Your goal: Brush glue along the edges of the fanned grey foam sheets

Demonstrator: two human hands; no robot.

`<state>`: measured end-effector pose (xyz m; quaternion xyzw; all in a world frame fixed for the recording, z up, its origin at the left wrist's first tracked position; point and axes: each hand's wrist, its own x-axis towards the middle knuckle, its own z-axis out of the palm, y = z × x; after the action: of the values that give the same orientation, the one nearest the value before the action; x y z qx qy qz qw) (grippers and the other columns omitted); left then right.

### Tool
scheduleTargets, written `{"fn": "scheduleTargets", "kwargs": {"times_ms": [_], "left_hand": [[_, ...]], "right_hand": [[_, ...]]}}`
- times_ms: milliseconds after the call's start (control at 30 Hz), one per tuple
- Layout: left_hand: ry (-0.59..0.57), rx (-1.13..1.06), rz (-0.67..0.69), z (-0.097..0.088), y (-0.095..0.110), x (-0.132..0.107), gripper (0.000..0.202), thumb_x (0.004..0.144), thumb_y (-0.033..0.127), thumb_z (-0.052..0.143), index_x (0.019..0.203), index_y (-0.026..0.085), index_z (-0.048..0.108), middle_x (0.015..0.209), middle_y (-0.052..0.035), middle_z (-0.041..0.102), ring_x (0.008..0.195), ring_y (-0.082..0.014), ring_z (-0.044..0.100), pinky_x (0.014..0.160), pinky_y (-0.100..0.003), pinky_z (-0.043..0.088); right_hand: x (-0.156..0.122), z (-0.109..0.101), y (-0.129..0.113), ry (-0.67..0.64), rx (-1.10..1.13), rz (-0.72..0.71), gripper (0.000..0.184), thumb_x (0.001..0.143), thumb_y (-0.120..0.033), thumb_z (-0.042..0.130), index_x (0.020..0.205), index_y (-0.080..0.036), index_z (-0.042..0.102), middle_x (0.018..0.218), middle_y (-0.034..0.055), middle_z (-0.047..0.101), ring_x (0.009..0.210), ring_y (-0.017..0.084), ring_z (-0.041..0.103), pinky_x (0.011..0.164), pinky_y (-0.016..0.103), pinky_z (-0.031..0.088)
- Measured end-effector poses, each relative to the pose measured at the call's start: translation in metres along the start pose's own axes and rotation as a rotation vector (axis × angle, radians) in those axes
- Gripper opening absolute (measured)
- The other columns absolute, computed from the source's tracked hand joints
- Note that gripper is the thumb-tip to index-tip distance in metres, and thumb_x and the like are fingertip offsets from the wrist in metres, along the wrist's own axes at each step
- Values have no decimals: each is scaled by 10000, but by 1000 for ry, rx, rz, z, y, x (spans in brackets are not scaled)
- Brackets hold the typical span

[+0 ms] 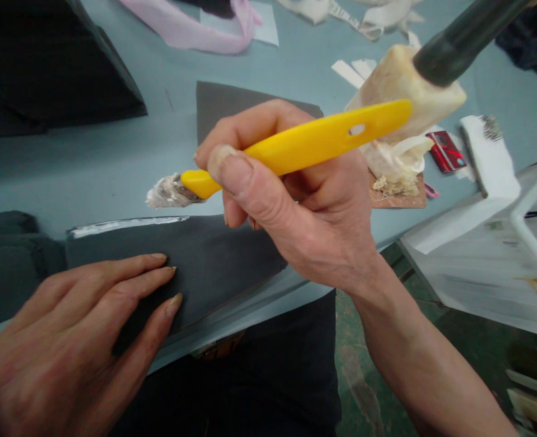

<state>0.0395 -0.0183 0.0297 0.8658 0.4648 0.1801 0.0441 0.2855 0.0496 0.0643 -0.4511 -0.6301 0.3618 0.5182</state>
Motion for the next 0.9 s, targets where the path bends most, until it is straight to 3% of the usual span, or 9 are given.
{"fn": "scheduleTargets", "kwargs": {"times_ms": [133, 233, 367, 600, 733, 900], "left_hand": [[3, -18, -10, 1, -1, -1, 242, 1087, 261, 569, 1304, 211, 665, 1323, -90, 757, 1162, -314, 699, 1023, -497, 518], [6, -36, -32, 3, -1, -3, 244, 1089, 281, 570, 1310, 233, 662, 1337, -81, 758, 1169, -319, 705, 1039, -513, 523], [6, -46, -61, 5, -1, -4, 238, 1103, 297, 538, 1312, 279, 650, 1345, -60, 757, 1180, -314, 702, 1038, -512, 521], [25, -8, -19, 4, 0, 0, 222, 1107, 269, 538, 1285, 216, 659, 1296, -93, 750, 1143, -311, 687, 1009, -496, 505], [9, -28, -18, 4, -1, 0, 218, 1104, 269, 557, 1291, 225, 659, 1311, -85, 741, 1154, -302, 684, 1025, -488, 501], [10, -57, -36, 3, -1, -2, 222, 1092, 248, 579, 1297, 229, 659, 1326, -79, 743, 1179, -302, 687, 1026, -487, 507]], "right_hand": [[1, 0, -2, -15, -10, -22, 150, 1029, -287, 759, 879, -278, 753, 1053, 3, 796, 653, 148, 661, 628, 335, 600], [2, -2, -2, 17, -27, -24, 195, 1045, -356, 751, 871, -272, 729, 1029, 15, 785, 644, 148, 640, 597, 325, 576], [1, -6, 0, 56, 13, -13, 206, 1029, -465, 769, 908, -300, 744, 845, -1, 734, 588, 162, 618, 506, 338, 530], [-1, -6, 12, -20, 152, -48, 130, 1031, -362, 804, 952, -260, 784, 741, -28, 701, 605, 129, 631, 538, 303, 506], [0, -1, 16, -51, 146, -94, 212, 1027, -415, 804, 925, -237, 747, 737, -49, 656, 605, 106, 642, 566, 264, 546], [2, 4, 24, -138, 131, -29, 167, 1046, -363, 778, 955, -231, 729, 759, -42, 670, 658, 112, 683, 634, 267, 588]]}}
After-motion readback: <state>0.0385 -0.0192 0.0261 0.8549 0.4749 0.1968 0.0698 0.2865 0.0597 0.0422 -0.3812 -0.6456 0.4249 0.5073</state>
